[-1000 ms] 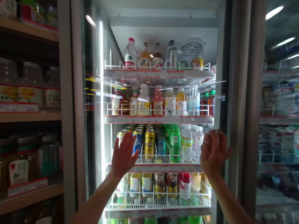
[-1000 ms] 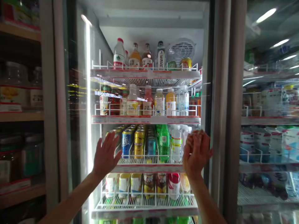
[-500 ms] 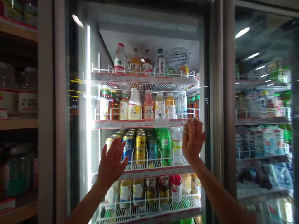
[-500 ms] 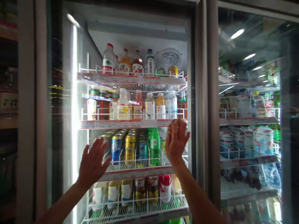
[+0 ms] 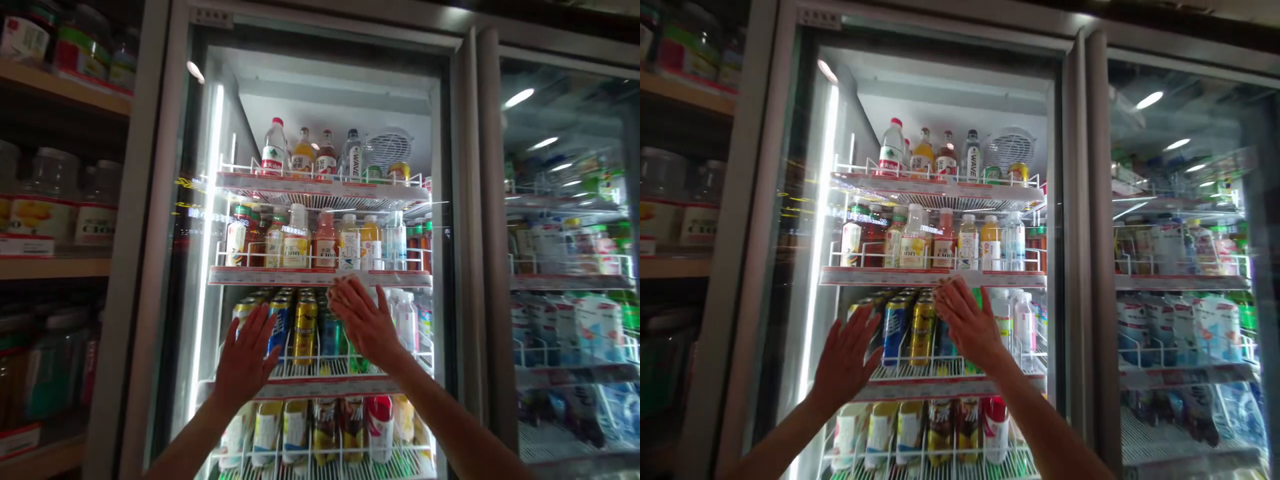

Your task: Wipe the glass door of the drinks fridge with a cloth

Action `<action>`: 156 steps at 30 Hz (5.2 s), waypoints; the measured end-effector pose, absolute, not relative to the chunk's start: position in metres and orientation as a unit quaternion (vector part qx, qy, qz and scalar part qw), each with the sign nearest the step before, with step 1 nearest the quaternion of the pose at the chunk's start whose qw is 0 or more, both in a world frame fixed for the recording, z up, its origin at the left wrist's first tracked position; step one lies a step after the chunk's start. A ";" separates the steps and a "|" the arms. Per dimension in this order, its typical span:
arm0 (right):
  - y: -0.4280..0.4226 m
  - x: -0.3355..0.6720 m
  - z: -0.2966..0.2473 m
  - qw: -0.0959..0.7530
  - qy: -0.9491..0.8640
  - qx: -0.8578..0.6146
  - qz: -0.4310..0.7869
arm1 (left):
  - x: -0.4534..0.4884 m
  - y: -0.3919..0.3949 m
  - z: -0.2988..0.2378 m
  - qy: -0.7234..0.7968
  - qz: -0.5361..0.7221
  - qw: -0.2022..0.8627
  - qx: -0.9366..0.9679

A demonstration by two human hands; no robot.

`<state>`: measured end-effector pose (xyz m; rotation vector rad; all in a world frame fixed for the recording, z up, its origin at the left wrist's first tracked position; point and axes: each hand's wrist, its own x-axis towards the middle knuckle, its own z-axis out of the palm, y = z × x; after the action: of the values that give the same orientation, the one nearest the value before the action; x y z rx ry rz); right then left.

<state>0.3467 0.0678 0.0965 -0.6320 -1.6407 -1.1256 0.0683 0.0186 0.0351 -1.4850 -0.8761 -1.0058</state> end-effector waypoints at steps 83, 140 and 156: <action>0.068 0.317 0.243 0.489 -0.671 -0.231 -0.508 | 0.032 0.029 0.163 -0.470 -0.506 0.524 -0.499; 0.070 0.317 0.177 0.479 -0.689 -0.249 -0.484 | 0.048 0.027 0.133 -0.489 -0.523 0.493 -0.494; 0.070 0.317 0.152 0.571 -0.608 -0.312 -0.455 | 0.040 0.029 0.131 -0.462 -0.522 0.507 -0.507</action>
<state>0.3167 0.0697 0.1516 -0.7321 -1.4271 -1.0683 0.0398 0.0287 0.1310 -1.2223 -1.1129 -1.2581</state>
